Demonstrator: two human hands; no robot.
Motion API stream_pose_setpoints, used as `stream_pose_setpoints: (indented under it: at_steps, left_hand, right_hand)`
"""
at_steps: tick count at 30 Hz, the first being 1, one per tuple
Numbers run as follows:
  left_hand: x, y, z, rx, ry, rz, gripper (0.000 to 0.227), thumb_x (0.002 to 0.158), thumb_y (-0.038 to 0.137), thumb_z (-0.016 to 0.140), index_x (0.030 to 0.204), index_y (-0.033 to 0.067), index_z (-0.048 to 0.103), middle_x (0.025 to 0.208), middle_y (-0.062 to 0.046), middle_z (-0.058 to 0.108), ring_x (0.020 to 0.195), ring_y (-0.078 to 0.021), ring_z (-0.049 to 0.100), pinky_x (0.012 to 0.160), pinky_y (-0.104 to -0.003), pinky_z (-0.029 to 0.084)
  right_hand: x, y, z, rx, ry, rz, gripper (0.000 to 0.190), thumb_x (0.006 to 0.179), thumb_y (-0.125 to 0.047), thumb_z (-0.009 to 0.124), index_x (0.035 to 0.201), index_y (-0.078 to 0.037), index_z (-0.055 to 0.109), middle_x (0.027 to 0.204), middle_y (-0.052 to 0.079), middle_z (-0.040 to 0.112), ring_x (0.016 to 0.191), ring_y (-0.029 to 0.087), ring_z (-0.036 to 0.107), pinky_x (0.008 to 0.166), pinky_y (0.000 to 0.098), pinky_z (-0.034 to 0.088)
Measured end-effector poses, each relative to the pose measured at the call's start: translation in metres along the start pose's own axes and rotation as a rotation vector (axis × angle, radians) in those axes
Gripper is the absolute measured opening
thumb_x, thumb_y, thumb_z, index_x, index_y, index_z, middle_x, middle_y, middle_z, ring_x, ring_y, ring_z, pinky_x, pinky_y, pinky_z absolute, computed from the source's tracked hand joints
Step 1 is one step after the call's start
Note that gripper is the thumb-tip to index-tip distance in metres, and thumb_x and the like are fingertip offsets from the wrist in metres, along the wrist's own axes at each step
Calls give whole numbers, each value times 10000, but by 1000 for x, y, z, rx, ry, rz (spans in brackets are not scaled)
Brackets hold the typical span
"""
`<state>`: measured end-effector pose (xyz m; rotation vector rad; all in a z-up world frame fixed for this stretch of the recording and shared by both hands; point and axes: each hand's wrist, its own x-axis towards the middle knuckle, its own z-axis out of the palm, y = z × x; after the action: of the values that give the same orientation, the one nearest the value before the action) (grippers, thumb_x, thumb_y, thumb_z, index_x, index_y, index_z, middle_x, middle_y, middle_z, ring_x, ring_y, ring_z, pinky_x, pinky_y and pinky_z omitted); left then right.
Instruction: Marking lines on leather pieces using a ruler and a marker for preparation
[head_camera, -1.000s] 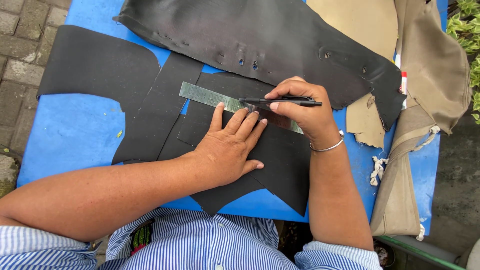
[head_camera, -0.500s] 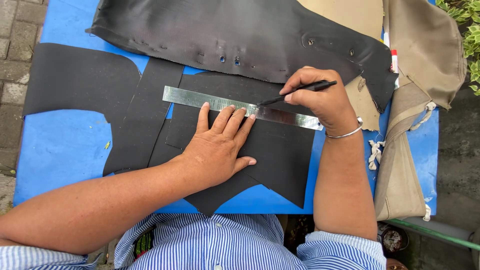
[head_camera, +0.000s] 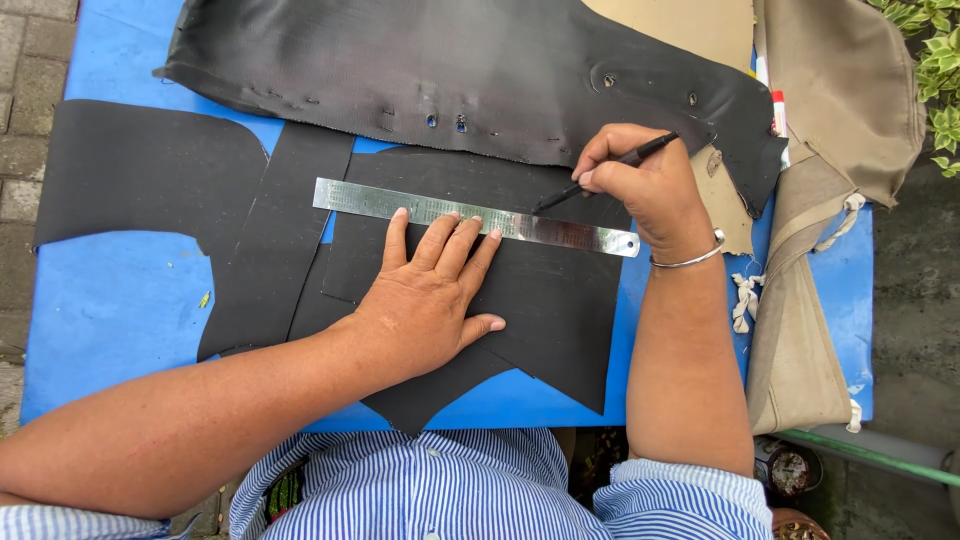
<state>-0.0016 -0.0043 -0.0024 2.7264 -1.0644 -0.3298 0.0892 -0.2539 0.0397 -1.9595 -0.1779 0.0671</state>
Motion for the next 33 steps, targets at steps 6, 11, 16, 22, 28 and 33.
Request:
stream_pose_setpoints:
  at_steps: [6,11,16,22,28,33]
  left_hand:
    - [0,0,-1,-8,6,5,858,1008,634,396,1573,0,272,1502,-250,273,1422,-416,168,1084,-747,-31]
    - [0,0,-2,-6,2,2,858,1011,635,385,1577,2,262,1507,-248,268,1425,-416,162,1084,-749,-36]
    - [1,1,0,-3,-9,3,857,1012,632,385,1576,0,262,1503,-248,264,1425,-418,155,1084,-750,-38]
    - [0,1,2,4,15,-3,860,1007,634,398,1578,5,263,1503,-247,268,1427,-418,163,1088,-750,-33]
    - [1,1,1,9,2,-2,858,1007,632,393,1584,14,253,1507,-241,264,1429,-412,157,1091,-747,-35]
    - [1,1,2,1,3,-4,861,1006,632,405,1580,7,262,1506,-246,268,1426,-416,161,1088,-751,-36]
  right_hand:
    - [-1,-4,15,-136,-70,-57,52,768,-77,733,813,-58,746,605,61,615,635,145,533,643,257,406]
    - [-7,-10,-2,-249,-44,13,25,771,-96,720,789,-89,735,598,44,629,644,124,540,655,252,400]
    - [-4,-3,2,-316,-37,-22,23,787,-149,728,772,-133,736,570,20,611,605,140,537,641,255,415]
    - [-5,21,-23,-568,23,15,110,824,-200,715,735,-136,709,530,30,592,512,201,557,585,298,400]
    - [-4,23,0,-723,37,-121,189,831,-260,710,689,-139,675,507,50,572,634,305,626,731,355,472]
    - [-8,20,-12,-930,64,-124,195,836,-284,676,694,-152,653,510,23,566,672,267,617,826,367,439]
